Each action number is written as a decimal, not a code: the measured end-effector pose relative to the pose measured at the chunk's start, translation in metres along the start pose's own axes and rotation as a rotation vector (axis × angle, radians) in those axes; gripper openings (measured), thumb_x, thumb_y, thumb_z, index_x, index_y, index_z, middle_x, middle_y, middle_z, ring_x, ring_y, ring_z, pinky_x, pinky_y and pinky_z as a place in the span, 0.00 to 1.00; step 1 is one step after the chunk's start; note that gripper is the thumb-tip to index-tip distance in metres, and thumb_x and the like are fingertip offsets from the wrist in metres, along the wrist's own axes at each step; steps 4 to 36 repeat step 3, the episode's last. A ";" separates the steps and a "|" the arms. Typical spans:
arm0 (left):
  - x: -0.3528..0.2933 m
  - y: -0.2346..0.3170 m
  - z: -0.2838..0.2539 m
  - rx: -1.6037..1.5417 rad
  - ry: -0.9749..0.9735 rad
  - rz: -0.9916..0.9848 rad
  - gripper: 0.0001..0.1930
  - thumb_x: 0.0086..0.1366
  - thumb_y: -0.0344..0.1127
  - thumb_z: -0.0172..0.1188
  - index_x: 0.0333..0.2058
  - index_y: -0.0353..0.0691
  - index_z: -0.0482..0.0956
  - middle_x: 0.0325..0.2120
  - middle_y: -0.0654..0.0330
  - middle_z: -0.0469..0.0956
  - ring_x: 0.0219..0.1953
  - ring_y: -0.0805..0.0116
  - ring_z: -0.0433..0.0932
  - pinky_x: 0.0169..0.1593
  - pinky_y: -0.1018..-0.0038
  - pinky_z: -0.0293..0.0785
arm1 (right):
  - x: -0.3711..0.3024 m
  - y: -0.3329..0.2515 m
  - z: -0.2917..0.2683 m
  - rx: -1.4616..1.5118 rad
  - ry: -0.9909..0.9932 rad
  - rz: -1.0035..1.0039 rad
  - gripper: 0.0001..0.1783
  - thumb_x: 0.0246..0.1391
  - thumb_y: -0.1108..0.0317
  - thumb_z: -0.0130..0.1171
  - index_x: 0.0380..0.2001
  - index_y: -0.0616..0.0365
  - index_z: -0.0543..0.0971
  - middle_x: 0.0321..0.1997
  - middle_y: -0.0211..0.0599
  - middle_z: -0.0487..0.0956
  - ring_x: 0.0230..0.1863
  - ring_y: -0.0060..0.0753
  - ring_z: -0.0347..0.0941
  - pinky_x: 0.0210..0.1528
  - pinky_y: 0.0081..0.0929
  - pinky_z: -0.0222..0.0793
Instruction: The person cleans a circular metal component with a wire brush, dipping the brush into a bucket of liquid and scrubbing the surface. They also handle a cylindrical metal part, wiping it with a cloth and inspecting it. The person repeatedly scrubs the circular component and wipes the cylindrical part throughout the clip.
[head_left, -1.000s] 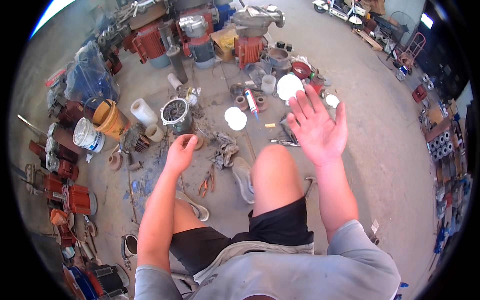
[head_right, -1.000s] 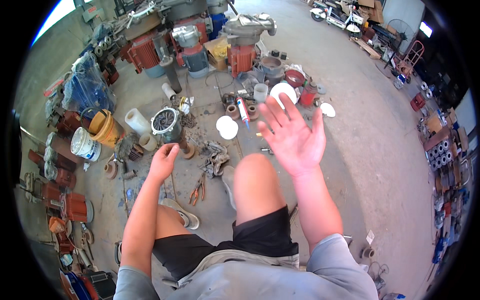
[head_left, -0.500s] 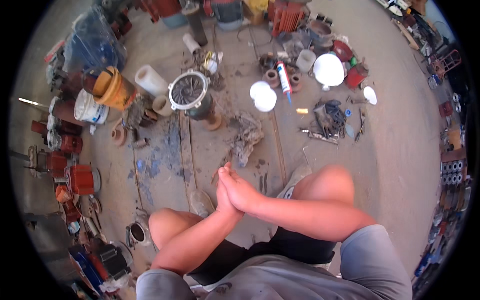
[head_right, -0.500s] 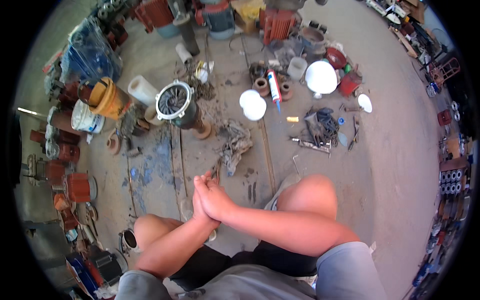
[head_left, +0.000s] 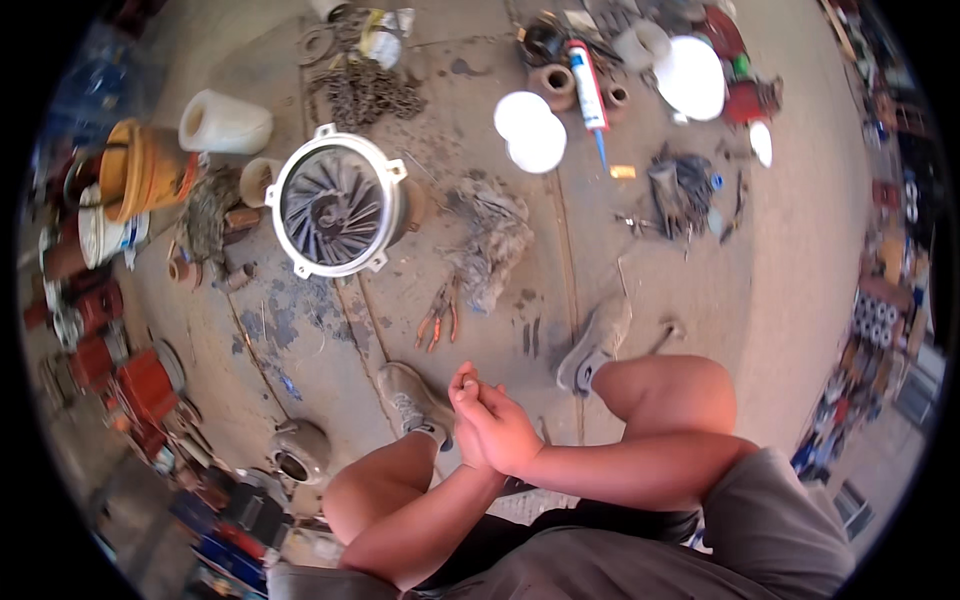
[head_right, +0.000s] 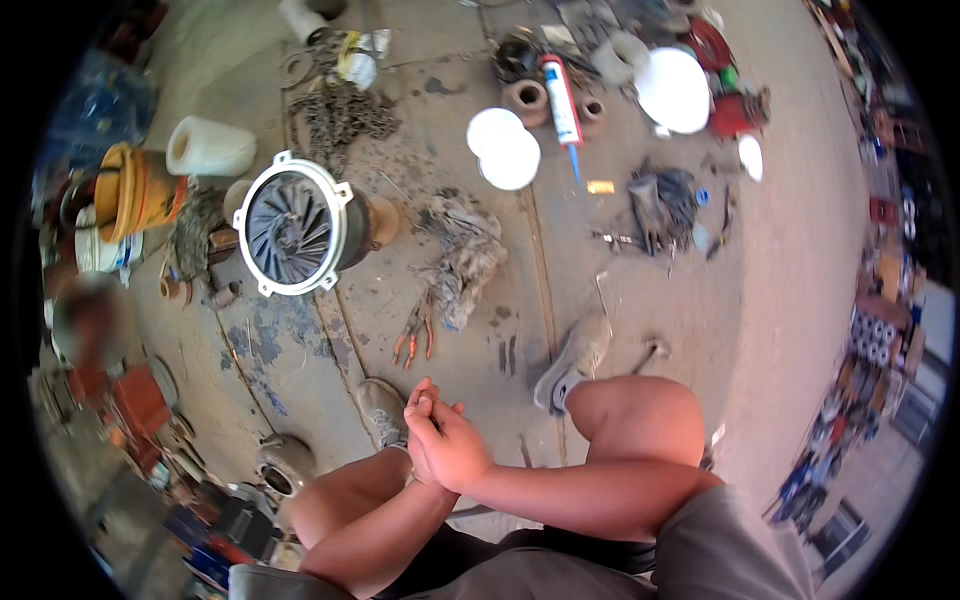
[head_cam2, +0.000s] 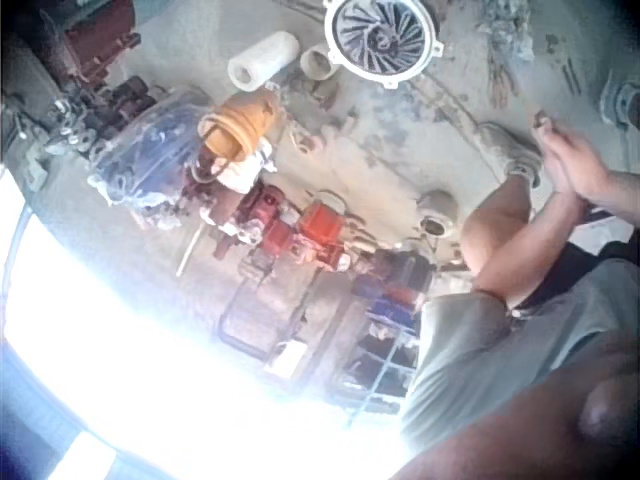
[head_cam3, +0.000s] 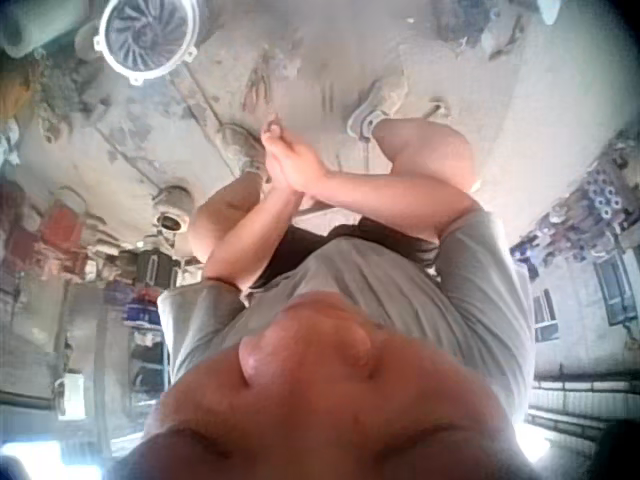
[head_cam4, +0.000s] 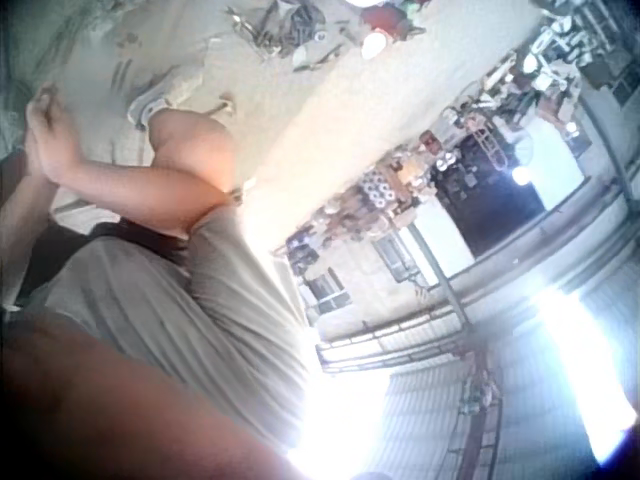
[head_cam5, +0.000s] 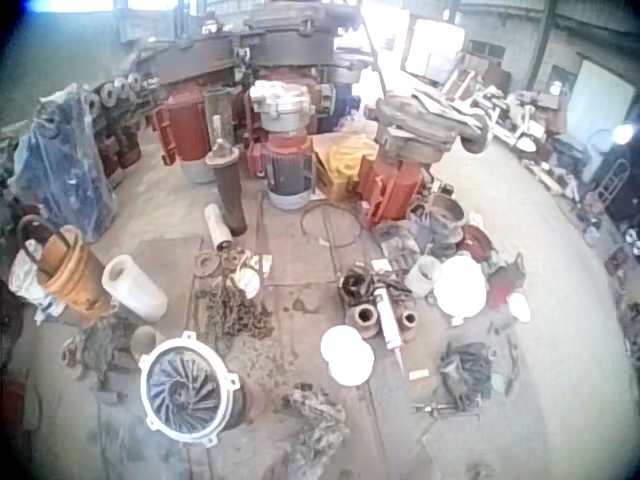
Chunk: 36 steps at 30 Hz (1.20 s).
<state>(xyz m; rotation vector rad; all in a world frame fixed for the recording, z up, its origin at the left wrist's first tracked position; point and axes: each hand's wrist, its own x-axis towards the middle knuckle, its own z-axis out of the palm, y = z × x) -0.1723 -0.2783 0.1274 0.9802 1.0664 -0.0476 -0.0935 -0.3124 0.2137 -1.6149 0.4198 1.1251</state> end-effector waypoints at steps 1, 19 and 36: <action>-0.005 0.002 -0.006 -0.018 0.034 -0.001 0.22 0.83 0.49 0.45 0.69 0.49 0.65 0.69 0.57 0.66 0.67 0.60 0.69 0.65 0.64 0.74 | -0.001 -0.001 0.010 -0.033 0.014 0.024 0.26 0.69 0.43 0.54 0.53 0.54 0.80 0.45 0.45 0.84 0.50 0.45 0.79 0.57 0.42 0.71; -0.008 0.048 0.012 -0.144 0.120 -0.305 0.22 0.83 0.49 0.44 0.69 0.51 0.65 0.70 0.57 0.64 0.67 0.57 0.70 0.69 0.53 0.71 | 0.013 0.001 0.019 -0.097 0.072 0.043 0.24 0.65 0.44 0.58 0.49 0.53 0.83 0.39 0.47 0.86 0.44 0.52 0.84 0.51 0.45 0.77; -0.008 0.048 0.012 -0.144 0.120 -0.305 0.22 0.83 0.49 0.44 0.69 0.51 0.65 0.70 0.57 0.64 0.67 0.57 0.70 0.69 0.53 0.71 | 0.013 0.001 0.019 -0.097 0.072 0.043 0.24 0.65 0.44 0.58 0.49 0.53 0.83 0.39 0.47 0.86 0.44 0.52 0.84 0.51 0.45 0.77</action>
